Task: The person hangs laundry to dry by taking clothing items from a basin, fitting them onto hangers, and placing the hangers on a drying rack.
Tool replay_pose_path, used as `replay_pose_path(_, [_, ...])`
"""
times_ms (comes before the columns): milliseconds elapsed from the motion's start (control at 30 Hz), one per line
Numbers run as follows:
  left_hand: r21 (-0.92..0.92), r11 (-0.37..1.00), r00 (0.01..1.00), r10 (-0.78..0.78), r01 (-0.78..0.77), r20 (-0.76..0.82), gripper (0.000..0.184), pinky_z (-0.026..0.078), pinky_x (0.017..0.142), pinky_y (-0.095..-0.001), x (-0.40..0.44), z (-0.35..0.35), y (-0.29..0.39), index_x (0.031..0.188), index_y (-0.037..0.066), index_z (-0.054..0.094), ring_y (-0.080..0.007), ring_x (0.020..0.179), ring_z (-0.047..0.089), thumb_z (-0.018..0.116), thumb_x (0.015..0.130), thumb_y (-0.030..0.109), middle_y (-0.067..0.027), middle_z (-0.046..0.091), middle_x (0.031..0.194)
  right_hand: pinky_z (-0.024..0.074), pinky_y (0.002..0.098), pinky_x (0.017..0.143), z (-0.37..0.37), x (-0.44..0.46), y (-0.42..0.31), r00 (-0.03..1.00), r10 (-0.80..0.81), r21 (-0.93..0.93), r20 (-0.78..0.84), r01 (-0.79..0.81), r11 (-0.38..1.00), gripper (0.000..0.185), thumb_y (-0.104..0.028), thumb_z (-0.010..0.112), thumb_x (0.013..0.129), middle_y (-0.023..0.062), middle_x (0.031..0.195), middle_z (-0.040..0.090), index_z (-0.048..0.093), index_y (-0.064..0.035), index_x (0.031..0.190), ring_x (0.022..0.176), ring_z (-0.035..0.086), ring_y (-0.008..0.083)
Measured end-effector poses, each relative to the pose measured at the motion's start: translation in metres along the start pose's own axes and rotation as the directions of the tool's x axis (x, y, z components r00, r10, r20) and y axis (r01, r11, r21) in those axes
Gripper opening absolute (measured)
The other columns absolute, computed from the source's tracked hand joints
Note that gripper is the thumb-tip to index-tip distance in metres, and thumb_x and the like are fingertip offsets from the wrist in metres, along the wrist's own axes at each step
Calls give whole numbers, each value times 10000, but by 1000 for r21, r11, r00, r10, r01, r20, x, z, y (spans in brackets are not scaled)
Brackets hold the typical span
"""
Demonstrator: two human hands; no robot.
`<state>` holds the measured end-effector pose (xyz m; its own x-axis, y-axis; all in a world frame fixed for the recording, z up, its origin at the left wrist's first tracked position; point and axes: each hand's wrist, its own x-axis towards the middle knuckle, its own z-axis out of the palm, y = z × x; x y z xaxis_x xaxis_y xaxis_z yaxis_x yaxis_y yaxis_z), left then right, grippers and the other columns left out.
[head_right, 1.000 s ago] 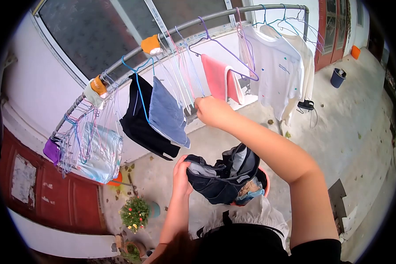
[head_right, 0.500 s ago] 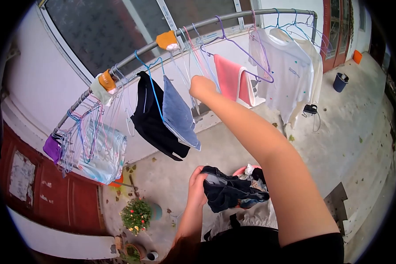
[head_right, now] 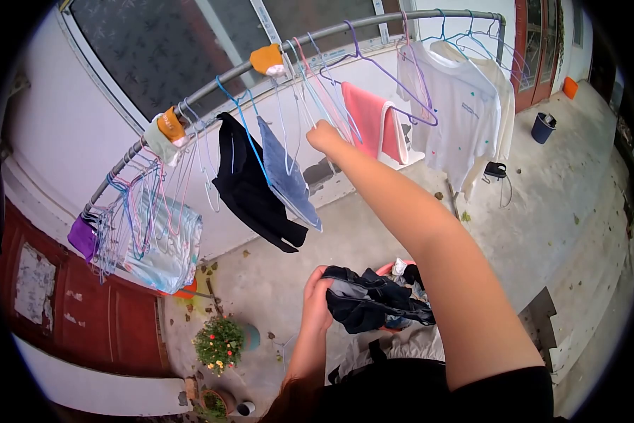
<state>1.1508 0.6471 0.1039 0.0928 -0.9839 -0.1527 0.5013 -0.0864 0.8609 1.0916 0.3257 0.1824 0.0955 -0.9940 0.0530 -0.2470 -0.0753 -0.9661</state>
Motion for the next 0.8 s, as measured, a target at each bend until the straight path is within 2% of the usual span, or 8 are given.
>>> replay_pose_path(67, [1,1000,1000,3,-3,10,146,437,714,-227,2,-4,-3,942,18,544,-90,792,536,445,834,23,-24,587,861,504,427,579,-11,-20,-14,988,136,259,69,-149,954,339,-174,526,762,155,864,554,504,36,1028,733,632,347])
replay_pose_path(167, [2,1000,1000,5,-5,10,143,440,713,-229,1,-2,-4,939,17,544,-93,788,537,446,834,23,-28,587,857,418,330,422,-30,-22,-24,971,171,374,170,-224,900,319,-172,517,760,96,807,474,452,7,1016,603,568,224])
replay_pose_path(200, [2,1000,1000,7,-7,9,141,442,713,-230,2,-1,-3,936,17,543,-94,785,538,446,834,24,-29,587,856,339,278,368,-36,-24,-30,972,122,354,203,-189,916,331,-175,507,763,105,819,496,444,1,1036,531,494,140])
replay_pose_path(300, [1,1000,1000,-7,6,16,131,449,710,-236,4,-1,-5,924,17,539,-99,780,543,446,833,29,-34,587,851,351,281,385,-49,-36,-46,995,11,329,95,-42,943,315,-189,510,761,98,838,506,456,-3,1010,539,480,133])
replay_pose_path(500, [-20,1000,999,2,-3,-55,124,470,704,-252,9,7,3,911,14,531,-125,768,565,439,836,46,-57,591,842,376,260,441,-91,-90,-53,966,51,151,253,-91,984,440,-283,558,740,64,841,525,479,-8,1074,606,473,126])
replay_pose_path(567, [-33,999,999,-3,2,-48,125,486,698,-273,11,15,9,912,6,525,-142,756,580,434,834,43,-72,596,845,398,266,509,-116,-136,-42,947,95,15,306,-104,994,591,-336,595,709,55,886,535,472,-29,1198,678,486,139])
replay_pose_path(700, [12,1000,993,-9,11,-118,155,494,700,-290,25,23,9,928,-2,523,-168,757,589,444,827,85,-88,601,850,400,234,632,-174,-238,9,947,97,-87,306,-73,993,651,-212,610,744,22,903,520,399,-80,1345,767,478,93])
replay_pose_path(800, [57,998,962,-21,38,-272,196,484,695,-290,34,37,6,948,5,531,-177,778,587,450,829,138,-81,592,860,397,226,645,-219,-319,35,938,210,-75,274,-197,977,648,-109,625,720,13,887,485,422,-44,1333,759,472,89])
